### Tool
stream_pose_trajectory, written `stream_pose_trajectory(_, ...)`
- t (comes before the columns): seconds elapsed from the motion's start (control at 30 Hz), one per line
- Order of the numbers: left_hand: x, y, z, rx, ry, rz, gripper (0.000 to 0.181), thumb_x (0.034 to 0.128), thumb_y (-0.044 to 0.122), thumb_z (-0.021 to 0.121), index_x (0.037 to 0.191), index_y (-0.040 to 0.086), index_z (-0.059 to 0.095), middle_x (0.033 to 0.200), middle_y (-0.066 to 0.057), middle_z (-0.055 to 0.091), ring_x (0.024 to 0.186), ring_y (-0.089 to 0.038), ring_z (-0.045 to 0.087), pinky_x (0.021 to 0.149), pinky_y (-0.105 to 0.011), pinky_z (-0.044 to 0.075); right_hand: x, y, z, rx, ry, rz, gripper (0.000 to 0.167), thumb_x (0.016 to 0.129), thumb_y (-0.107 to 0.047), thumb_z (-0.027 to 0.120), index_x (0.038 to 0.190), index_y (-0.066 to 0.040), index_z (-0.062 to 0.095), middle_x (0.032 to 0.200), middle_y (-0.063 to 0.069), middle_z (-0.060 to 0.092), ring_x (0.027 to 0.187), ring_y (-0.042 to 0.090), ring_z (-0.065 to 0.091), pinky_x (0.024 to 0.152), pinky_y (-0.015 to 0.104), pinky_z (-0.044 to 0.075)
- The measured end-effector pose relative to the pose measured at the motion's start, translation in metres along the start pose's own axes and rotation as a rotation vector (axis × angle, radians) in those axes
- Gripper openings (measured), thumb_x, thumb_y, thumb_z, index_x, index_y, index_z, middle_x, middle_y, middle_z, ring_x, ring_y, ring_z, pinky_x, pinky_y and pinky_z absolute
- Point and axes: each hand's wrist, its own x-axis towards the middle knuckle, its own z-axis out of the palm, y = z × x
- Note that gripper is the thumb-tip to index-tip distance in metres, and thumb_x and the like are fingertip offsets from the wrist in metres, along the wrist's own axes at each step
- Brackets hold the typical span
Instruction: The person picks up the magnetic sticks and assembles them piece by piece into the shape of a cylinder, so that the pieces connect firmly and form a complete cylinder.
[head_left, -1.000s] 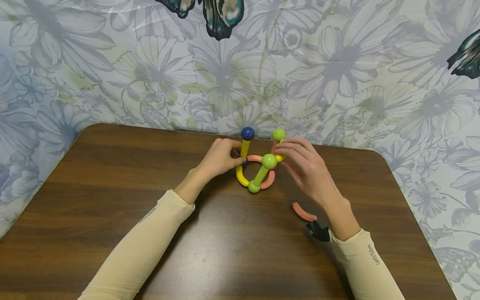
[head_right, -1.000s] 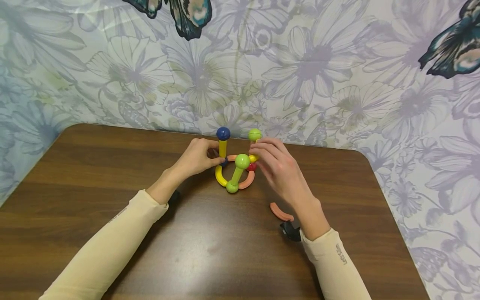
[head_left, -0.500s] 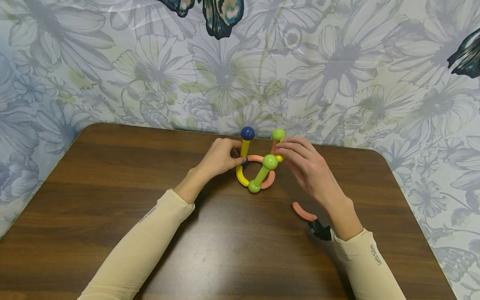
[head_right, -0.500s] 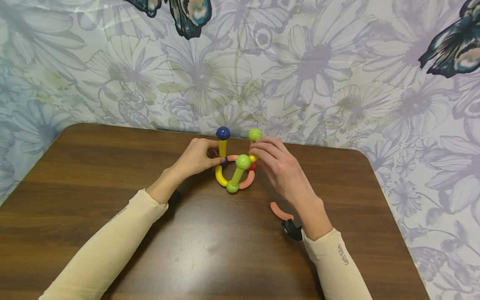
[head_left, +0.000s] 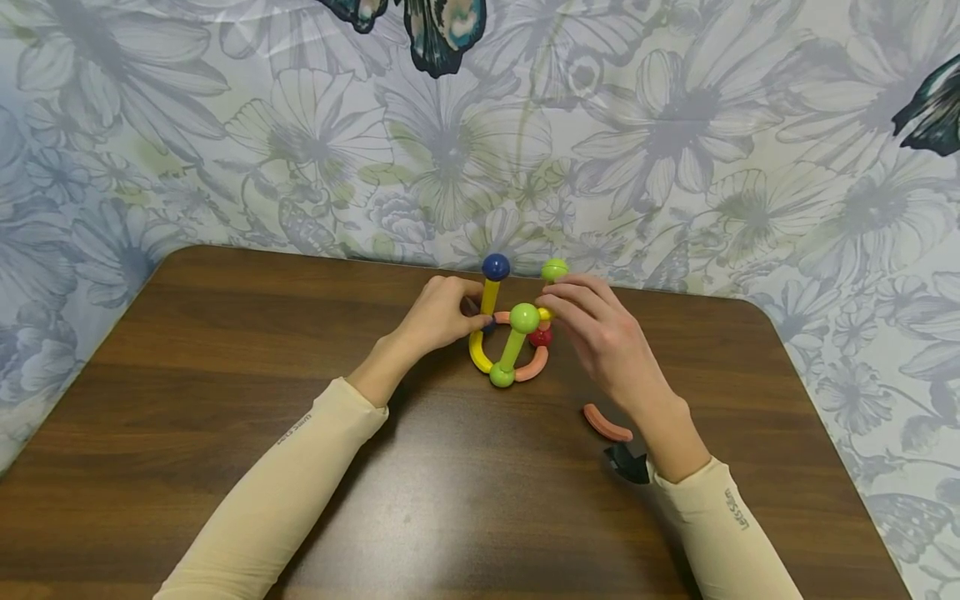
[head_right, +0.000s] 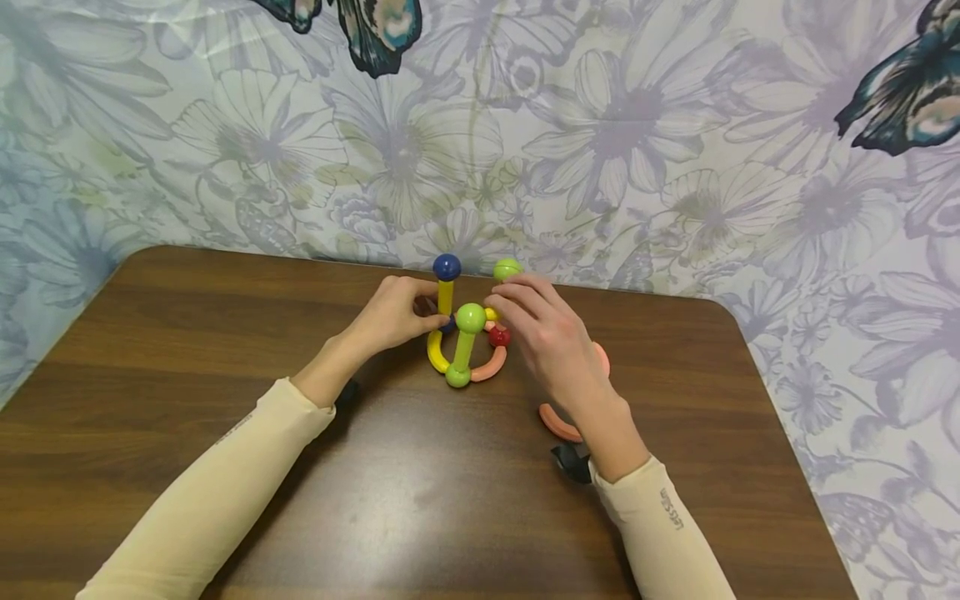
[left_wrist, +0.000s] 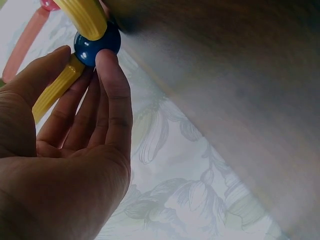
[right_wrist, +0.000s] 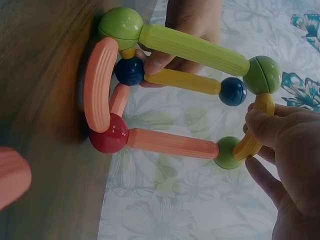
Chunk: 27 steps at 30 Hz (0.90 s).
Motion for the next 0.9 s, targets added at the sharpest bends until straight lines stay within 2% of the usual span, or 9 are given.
stream_pose_trajectory(0.23, -0.0007, -0.0011, 0.0004, -0.003, -0.003, -0.008, 0.017, 0.0906, 0.016, 0.084, 0.105, 0.009, 0.079, 0.091, -0.004, 0.079, 0.082, -0.017, 0.075, 0.070, -0.032, 0.059, -0.0008, -0.0009, 0.0009, 0.007, -0.016, 0.010, 0.039, 0.090, 0.008, 0.077, 0.127, -0.005, 0.073, 0.128, 0.013, 0.071, 0.130, 0.032, 0.059, 0.114, 0.041, 0.048)
stream_pose_trajectory(0.5, -0.0006, -0.0013, 0.0011, -0.005, -0.005, 0.002, 0.019, 0.0902, 0.016, 0.085, 0.106, 0.008, 0.080, 0.091, -0.004, 0.080, 0.081, -0.017, 0.075, 0.068, -0.031, 0.059, -0.0018, 0.0003, 0.0001, 0.002, 0.002, -0.015, 0.042, 0.089, 0.007, 0.079, 0.129, -0.003, 0.072, 0.129, 0.012, 0.072, 0.128, 0.034, 0.059, 0.113, 0.043, 0.046)
stream_pose_trajectory(0.9, 0.0001, -0.0001, -0.0009, 0.003, -0.002, 0.009, 0.018, 0.0904, 0.016, 0.084, 0.106, 0.008, 0.079, 0.090, -0.005, 0.079, 0.080, -0.018, 0.075, 0.067, -0.031, 0.058, -0.0014, 0.0018, -0.0004, 0.019, 0.032, 0.023, 0.046, 0.085, 0.005, 0.083, 0.129, -0.003, 0.072, 0.131, 0.013, 0.071, 0.129, 0.036, 0.058, 0.113, 0.044, 0.045)
